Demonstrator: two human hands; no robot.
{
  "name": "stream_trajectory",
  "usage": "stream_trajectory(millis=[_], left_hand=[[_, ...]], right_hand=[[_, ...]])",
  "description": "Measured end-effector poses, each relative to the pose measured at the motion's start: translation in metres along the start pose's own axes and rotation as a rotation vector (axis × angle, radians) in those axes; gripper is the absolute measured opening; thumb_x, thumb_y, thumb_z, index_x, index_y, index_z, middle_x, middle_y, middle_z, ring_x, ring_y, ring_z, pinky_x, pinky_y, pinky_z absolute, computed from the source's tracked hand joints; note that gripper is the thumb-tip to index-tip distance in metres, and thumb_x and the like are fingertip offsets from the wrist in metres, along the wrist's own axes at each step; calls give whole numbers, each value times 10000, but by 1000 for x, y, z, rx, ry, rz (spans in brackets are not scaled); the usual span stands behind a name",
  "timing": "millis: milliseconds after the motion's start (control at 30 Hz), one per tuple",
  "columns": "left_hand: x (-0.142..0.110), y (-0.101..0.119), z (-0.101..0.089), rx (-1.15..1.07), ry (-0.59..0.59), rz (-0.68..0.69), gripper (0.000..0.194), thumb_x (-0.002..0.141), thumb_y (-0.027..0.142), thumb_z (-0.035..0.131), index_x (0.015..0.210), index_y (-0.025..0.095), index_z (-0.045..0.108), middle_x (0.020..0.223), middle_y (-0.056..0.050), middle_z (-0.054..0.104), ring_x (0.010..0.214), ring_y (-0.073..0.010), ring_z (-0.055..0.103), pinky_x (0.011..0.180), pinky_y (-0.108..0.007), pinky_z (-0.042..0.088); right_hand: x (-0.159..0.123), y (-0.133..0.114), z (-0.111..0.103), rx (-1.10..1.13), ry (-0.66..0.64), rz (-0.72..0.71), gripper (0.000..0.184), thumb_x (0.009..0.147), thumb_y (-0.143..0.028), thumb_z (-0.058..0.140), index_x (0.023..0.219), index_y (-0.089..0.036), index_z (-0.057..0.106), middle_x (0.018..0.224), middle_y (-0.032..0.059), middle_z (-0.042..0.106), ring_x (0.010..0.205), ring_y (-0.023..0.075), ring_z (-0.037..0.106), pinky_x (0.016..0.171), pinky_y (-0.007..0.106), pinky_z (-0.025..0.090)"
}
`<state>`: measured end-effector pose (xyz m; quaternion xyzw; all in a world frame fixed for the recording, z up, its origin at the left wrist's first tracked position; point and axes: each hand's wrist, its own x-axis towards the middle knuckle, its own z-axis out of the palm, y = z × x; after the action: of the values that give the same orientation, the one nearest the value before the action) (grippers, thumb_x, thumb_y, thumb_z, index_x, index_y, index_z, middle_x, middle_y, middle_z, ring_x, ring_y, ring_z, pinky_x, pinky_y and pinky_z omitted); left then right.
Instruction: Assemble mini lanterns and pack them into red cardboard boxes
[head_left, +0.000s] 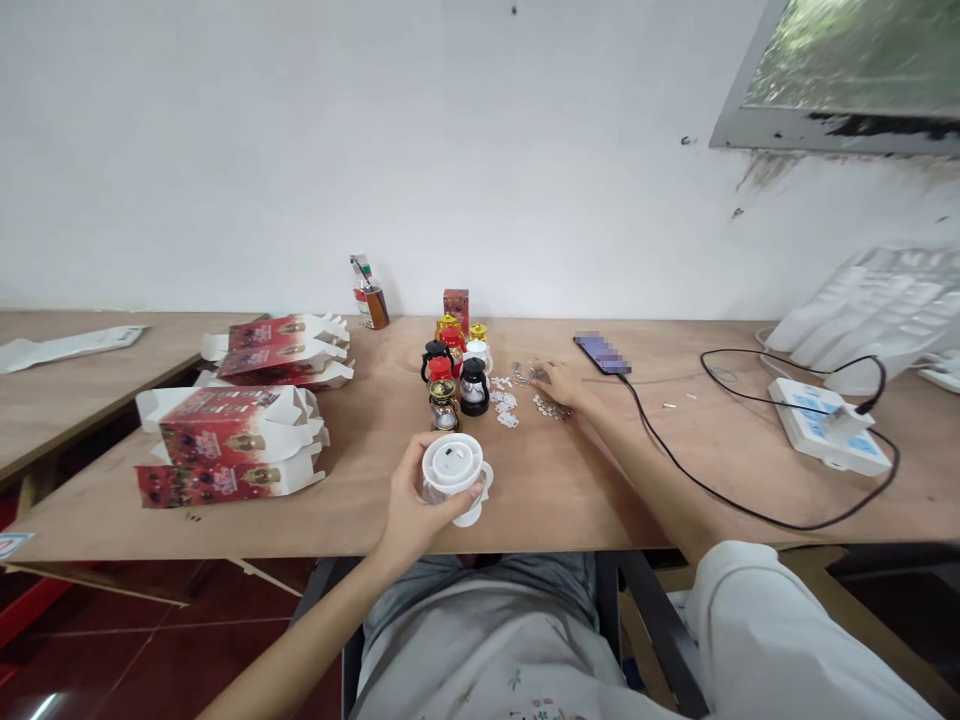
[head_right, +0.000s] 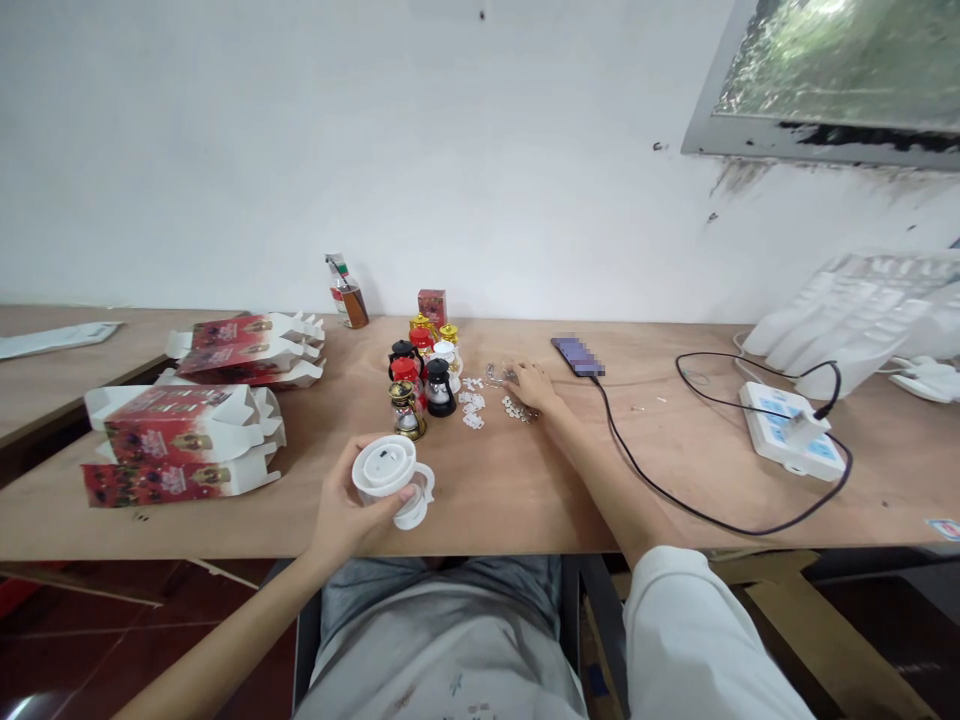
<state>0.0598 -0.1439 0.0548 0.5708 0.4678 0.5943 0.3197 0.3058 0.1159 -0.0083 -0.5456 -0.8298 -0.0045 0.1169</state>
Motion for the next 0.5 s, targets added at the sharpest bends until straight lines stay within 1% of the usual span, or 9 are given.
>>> stream_trajectory(millis=[100, 233, 300, 367, 433, 500], left_hand=[[-2, -2, -2, 11, -23, 24, 396, 560, 265, 783, 873, 186, 553, 847, -15, 613, 780, -168, 578, 734, -263, 449], [-5, -2, -4, 4, -30, -9, 392, 564, 260, 778, 870, 189, 544, 838, -15, 613, 767, -166, 579, 724, -264, 454], [-5, -1, -5, -5, -14, -27, 397, 555, 273, 781, 863, 190, 546, 831, -15, 613, 766, -170, 579, 726, -270, 458], [-5, -1, -5, -5, -2, -26, 397, 550, 280, 781, 856, 190, 544, 834, -17, 613, 772, -172, 581, 729, -273, 460], [-5, -2, -5, -2, -7, -7, 394, 559, 276, 779, 857, 192, 534, 837, -15, 611, 768, -167, 582, 719, -267, 460], [-6, -5, -6, 9, -20, 23, 393, 582, 267, 772, 877, 196, 522, 850, -13, 606, 769, -160, 582, 713, -258, 459]], right_hand=[[5, 4, -4, -42, -37, -30, 382, 905, -440, 473, 1172, -175, 542, 1203, 146, 563, 1112, 241, 517, 935, 352, 372], [16, 8, -11, -97, -99, -87, 387, 882, -451, 513, 1124, -153, 564, 1145, 159, 570, 1049, 257, 547, 882, 341, 398], [22, 9, -14, -123, -128, -119, 363, 876, -401, 542, 1127, -141, 564, 1138, 161, 571, 1010, 250, 566, 859, 326, 402], [27, 11, -16, -147, -146, -140, 324, 878, -311, 551, 1143, -125, 558, 1144, 166, 570, 982, 241, 578, 845, 314, 400], [30, 13, -16, -162, -151, -149, 305, 882, -240, 535, 1158, -113, 550, 1147, 167, 571, 963, 233, 584, 835, 310, 398], [31, 15, -17, -165, -146, -152, 290, 881, -209, 524, 1151, -108, 554, 1138, 162, 577, 950, 228, 585, 830, 309, 398]])
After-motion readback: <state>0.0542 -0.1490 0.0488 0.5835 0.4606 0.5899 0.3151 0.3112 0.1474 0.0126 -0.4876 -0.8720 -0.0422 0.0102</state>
